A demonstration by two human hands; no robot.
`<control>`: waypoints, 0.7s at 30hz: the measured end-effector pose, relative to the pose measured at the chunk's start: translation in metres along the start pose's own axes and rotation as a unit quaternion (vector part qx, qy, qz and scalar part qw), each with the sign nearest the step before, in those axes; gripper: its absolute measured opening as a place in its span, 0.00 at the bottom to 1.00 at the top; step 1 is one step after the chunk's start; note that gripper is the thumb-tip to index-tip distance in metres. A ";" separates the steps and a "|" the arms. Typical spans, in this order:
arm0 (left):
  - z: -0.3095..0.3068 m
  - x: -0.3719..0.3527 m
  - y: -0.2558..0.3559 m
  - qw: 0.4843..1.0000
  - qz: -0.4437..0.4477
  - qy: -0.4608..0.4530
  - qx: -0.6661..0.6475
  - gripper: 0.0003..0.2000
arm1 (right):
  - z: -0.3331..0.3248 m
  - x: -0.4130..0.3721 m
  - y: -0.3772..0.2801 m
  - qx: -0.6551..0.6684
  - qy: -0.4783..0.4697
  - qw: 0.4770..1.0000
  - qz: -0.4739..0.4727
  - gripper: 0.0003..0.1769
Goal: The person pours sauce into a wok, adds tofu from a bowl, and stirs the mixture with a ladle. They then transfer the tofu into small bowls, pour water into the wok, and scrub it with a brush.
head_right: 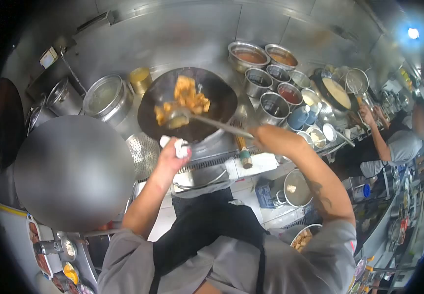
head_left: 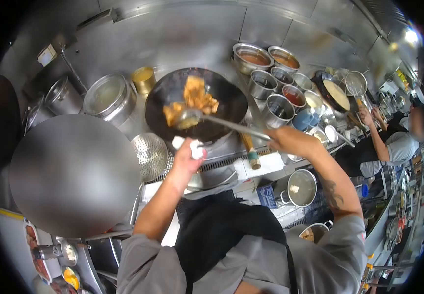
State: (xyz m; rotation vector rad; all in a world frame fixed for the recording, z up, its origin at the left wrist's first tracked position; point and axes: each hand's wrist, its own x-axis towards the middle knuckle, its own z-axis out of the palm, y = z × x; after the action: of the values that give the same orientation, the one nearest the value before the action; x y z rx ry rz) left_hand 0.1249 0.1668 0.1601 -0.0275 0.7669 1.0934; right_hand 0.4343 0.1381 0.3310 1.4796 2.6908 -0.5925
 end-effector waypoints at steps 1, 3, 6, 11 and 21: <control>0.004 -0.012 -0.005 1.000 -0.013 0.007 0.000 0.02 | -0.004 -0.006 0.003 -0.001 -0.014 1.000 -0.003 0.20; 0.012 -0.021 -0.005 1.000 -0.006 0.006 0.016 0.04 | -0.003 -0.006 0.006 0.028 -0.041 0.999 -0.008 0.19; 0.024 -0.007 0.012 0.998 0.026 0.050 -0.011 0.06 | -0.001 -0.006 -0.003 0.058 -0.056 0.997 0.020 0.18; 0.023 -0.011 0.006 1.000 -0.010 0.006 0.002 0.06 | -0.010 -0.003 -0.012 0.116 -0.112 0.981 0.109 0.18; -0.072 -0.016 -0.049 0.994 0.006 -0.003 0.108 0.06 | 0.038 0.023 -0.013 0.017 0.076 0.991 0.104 0.18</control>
State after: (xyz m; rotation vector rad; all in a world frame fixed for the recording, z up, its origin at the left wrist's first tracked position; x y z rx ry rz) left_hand 0.1218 0.1032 0.0986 0.1647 0.8776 1.0163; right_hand 0.4046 0.1378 0.2953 1.8567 2.5936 -0.5372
